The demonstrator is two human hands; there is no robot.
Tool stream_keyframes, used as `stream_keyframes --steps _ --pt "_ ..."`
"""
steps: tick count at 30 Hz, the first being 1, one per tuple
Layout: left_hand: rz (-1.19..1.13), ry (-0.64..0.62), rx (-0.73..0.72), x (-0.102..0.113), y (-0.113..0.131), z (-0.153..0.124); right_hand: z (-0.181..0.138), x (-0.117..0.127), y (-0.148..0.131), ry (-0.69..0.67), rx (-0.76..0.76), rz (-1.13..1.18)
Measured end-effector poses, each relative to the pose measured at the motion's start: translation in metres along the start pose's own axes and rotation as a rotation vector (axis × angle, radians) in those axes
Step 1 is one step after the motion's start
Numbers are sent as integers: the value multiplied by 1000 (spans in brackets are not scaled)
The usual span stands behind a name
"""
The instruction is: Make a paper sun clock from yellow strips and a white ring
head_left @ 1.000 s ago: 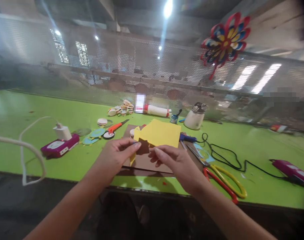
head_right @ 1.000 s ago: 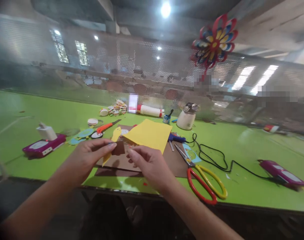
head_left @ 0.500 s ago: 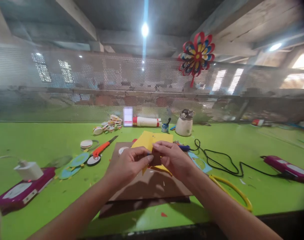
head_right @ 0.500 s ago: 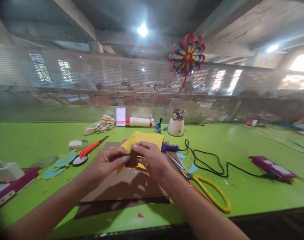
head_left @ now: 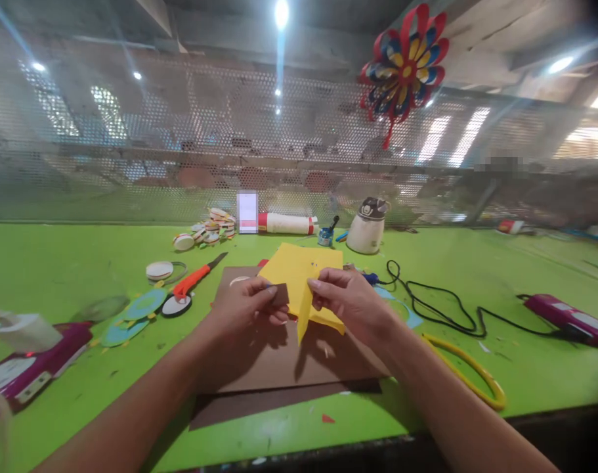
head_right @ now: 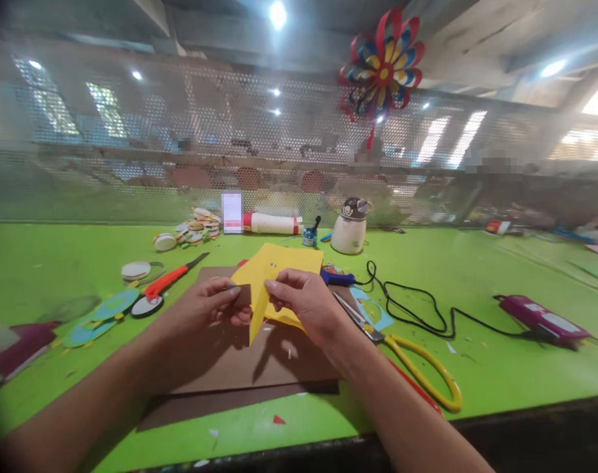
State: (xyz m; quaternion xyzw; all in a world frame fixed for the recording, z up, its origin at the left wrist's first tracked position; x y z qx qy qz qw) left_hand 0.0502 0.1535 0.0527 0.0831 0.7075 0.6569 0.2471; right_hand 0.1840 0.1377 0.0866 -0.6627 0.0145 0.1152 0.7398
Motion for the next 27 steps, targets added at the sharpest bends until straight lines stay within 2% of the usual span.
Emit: stream_keyframes --steps 2,4,10,17,23,27 --pt "-40 -121 28 -16 -6 -5 -1 -7 4 -9 15 -124" --pt "-68 -169 40 -25 -10 -8 -1 -8 9 25 26 -219" --pt "2 -190 36 -26 -10 -6 2 -2 17 113 51 -283" --pt "65 -106 36 -19 -6 -6 1 -12 20 43 33 -289" --pt "99 -84 6 -17 -1 -7 0 -9 23 69 42 -280" --pt "268 -70 -25 -11 -2 -5 1 -8 22 84 73 -300"
Point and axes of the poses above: each hand's wrist, its own z-axis towards the middle knuckle, its own x-axis out of the back of the hand, y = z × x, the point moved 9 cm from there along z, towards the middle knuckle, and after that the axes turned 3 degrees about -x, right-handed, at the moved point
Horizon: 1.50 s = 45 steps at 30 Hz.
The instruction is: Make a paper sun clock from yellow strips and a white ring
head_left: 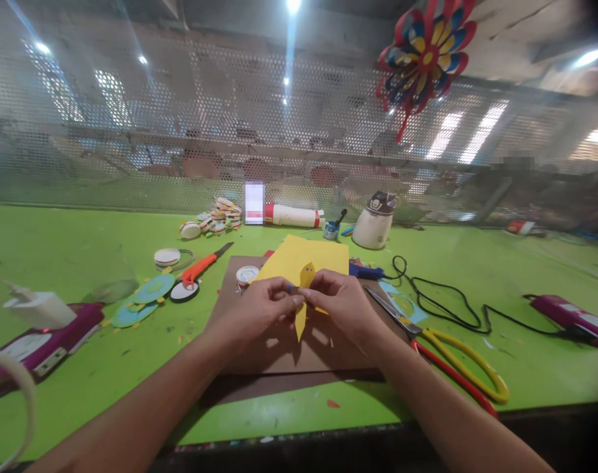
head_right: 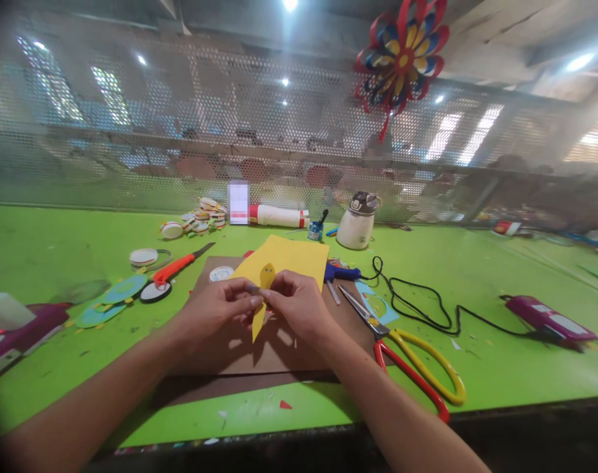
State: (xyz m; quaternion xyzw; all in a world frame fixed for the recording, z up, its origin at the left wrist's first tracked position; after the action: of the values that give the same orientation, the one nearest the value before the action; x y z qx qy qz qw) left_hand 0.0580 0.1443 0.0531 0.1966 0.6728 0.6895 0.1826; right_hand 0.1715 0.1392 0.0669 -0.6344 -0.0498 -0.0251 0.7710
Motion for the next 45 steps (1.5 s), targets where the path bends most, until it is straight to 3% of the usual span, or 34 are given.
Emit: stream_keyframes --steps 7,11,16,21,26,35,45 --pt "136 23 -73 4 -2 3 -2 -5 -3 19 -2 68" --pt "147 43 -92 7 -1 5 -3 -4 1 39 -91 173" --pt "91 79 -120 9 3 5 -3 -9 11 -28 -187 260" --pt "-2 88 -109 8 3 4 -3 -11 15 -48 -176 313" --pt "7 184 -112 23 -4 7 -4 -3 8 20 -138 285" --pt "-217 34 -23 9 -10 9 -4 -1 7 26 -141 259" --pt "-228 29 41 11 -20 11 2 15 11 143 -144 119"
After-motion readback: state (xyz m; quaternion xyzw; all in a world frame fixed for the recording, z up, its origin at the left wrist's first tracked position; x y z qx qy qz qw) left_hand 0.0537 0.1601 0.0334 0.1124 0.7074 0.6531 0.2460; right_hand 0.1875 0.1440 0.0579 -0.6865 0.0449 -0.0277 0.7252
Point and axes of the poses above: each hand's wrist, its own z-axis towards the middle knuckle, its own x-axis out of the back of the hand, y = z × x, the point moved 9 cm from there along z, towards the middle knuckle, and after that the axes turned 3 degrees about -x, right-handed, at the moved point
